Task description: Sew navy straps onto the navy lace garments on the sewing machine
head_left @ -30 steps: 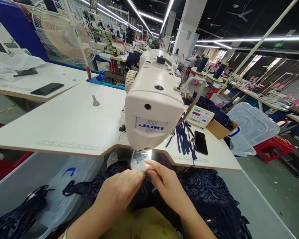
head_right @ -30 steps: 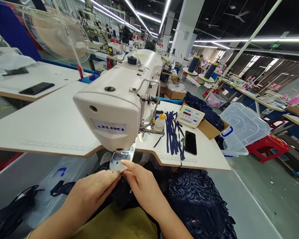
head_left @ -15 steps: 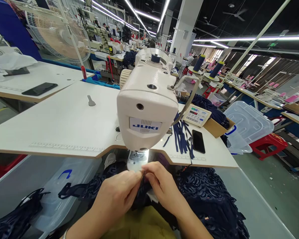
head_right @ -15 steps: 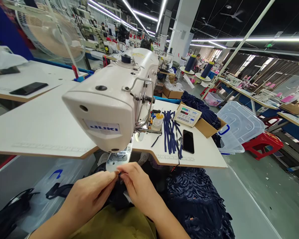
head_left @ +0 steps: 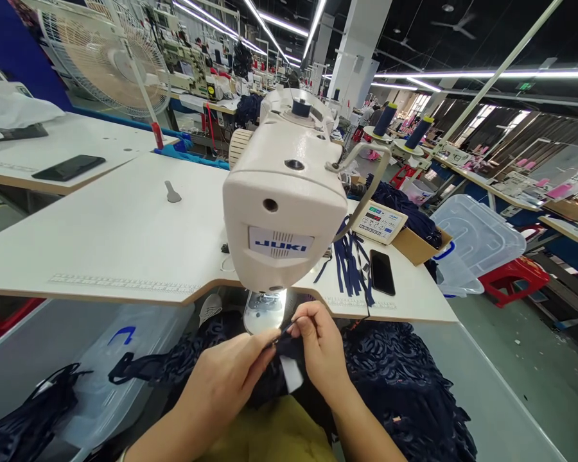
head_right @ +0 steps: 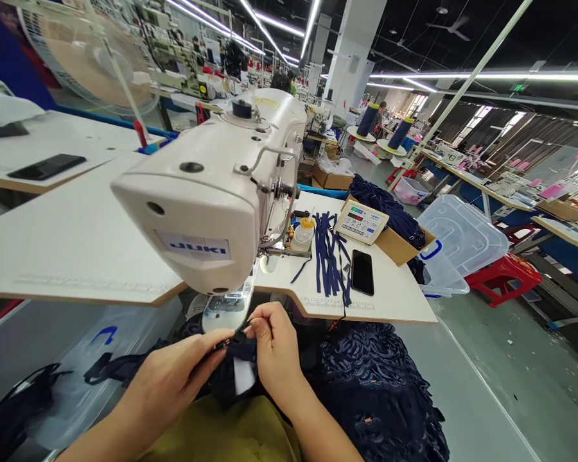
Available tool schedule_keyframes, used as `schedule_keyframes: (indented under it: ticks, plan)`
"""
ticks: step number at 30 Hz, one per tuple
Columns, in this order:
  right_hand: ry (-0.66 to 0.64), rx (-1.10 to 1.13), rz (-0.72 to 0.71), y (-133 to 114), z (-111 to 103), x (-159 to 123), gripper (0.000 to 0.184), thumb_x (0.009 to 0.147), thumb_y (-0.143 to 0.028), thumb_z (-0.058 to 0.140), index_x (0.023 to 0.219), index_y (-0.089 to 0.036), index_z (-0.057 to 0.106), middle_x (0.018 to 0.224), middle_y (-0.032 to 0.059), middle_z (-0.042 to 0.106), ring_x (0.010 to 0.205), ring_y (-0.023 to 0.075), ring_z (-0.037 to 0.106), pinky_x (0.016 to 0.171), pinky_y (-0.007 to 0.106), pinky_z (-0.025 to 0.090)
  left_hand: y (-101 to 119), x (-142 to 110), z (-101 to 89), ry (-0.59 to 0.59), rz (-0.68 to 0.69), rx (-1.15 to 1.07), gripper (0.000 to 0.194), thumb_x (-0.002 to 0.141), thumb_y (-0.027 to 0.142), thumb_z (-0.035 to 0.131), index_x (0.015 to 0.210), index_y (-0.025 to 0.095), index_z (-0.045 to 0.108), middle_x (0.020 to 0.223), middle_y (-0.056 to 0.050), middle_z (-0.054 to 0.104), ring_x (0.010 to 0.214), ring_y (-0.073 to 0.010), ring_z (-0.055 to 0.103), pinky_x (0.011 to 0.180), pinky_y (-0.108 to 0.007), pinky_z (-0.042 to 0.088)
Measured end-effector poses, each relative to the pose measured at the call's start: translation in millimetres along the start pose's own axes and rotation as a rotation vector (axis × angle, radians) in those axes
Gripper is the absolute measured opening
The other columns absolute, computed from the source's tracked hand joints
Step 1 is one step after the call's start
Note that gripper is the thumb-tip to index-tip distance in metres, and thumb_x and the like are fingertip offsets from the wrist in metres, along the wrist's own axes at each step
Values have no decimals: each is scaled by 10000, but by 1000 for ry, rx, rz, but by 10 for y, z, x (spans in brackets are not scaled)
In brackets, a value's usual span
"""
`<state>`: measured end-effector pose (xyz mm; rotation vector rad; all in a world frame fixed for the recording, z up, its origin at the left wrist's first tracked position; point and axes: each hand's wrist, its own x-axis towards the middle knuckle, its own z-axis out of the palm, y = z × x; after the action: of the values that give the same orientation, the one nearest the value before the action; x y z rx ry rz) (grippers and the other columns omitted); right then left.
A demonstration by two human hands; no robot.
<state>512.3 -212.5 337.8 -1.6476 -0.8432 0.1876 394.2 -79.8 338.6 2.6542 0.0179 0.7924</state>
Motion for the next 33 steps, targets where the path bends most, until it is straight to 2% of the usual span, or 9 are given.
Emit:
schedule_keyframes:
  ticks: [3, 6, 9, 13, 19, 24, 27, 30, 33]
  plan:
    - [-113, -63, -93, -81, -98, 34, 150, 968, -291, 432, 1017, -202, 543, 933, 34, 587, 751, 122, 605, 714, 249, 506, -40, -26, -14, 27, 71, 92, 143, 956, 286, 429, 1020, 241, 548, 681, 48, 625, 560, -106, 600, 543, -215, 426]
    - [-189, -331, -263, -201, -172, 24, 344, 906, -344, 558, 1217, -219, 481, 1155, 91, 560, 936, 183, 600, 844, 330, 513, -48, -38, -54, 57, 142, 196, 166, 957, 252, 410, 1057, 219, 538, 616, 56, 587, 504, -112, 555, 495, -237, 380]
    - [-247, -644, -431, -237, -150, -37, 384, 838, -357, 656, 1167, -200, 535, 1077, 97, 621, 951, 239, 595, 831, 377, 519, -4, -19, -113, 55, 194, 252, 194, 950, 197, 360, 1039, 188, 532, 584, 49, 560, 477, -130, 524, 471, -268, 351]
    - [-311, -788, -475, -175, -114, -145, 253, 912, -160, 524, 1160, -168, 568, 1044, 95, 653, 921, 214, 608, 798, 333, 521, 73, 22, -157, -67, 186, 264, 273, 872, 78, 323, 952, 177, 565, 601, 16, 578, 494, -163, 549, 475, -292, 366]
    - [-569, -626, -263, -63, -287, -187, 185, 938, -192, 502, 1042, -216, 654, 953, 32, 695, 845, 163, 636, 767, 272, 512, -5, 8, -19, -341, 83, 101, 255, 897, 173, 434, 688, 222, 572, 638, 6, 616, 556, -173, 579, 521, -286, 419]
    - [-441, 36, 221, 278, -349, -170, 242, 904, -365, 563, 883, -198, 736, 803, 11, 672, 716, 131, 633, 660, 227, 521, -204, -91, 118, -274, -110, 17, 297, 924, 368, 449, 1076, 186, 629, 1063, -102, 694, 1008, -262, 631, 927, -451, 469]
    - [-356, 270, 434, 416, -257, -253, 285, 852, -445, 614, 918, -204, 749, 817, 7, 613, 571, 91, 550, 507, 201, 473, -233, -144, 221, -371, -357, -351, 350, 903, 424, 479, 1153, 217, 612, 1176, -84, 664, 1133, -253, 585, 993, -427, 446]
    - [-329, 313, 412, 413, -136, -352, 270, 842, -440, 631, 961, -228, 750, 843, 11, 598, 617, 97, 546, 545, 212, 477, -191, -165, 337, -423, -548, -744, 379, 867, 466, 526, 1122, 204, 627, 1127, -64, 690, 1078, -227, 620, 953, -357, 484]
    - [-265, 208, 288, 362, -82, -389, 226, 857, -387, 628, 959, -226, 751, 833, 22, 616, 776, 137, 588, 710, 252, 501, -154, -163, 387, -407, -641, -808, 363, 865, 477, 526, 1013, 173, 657, 973, -53, 729, 894, -201, 675, 811, -310, 543]
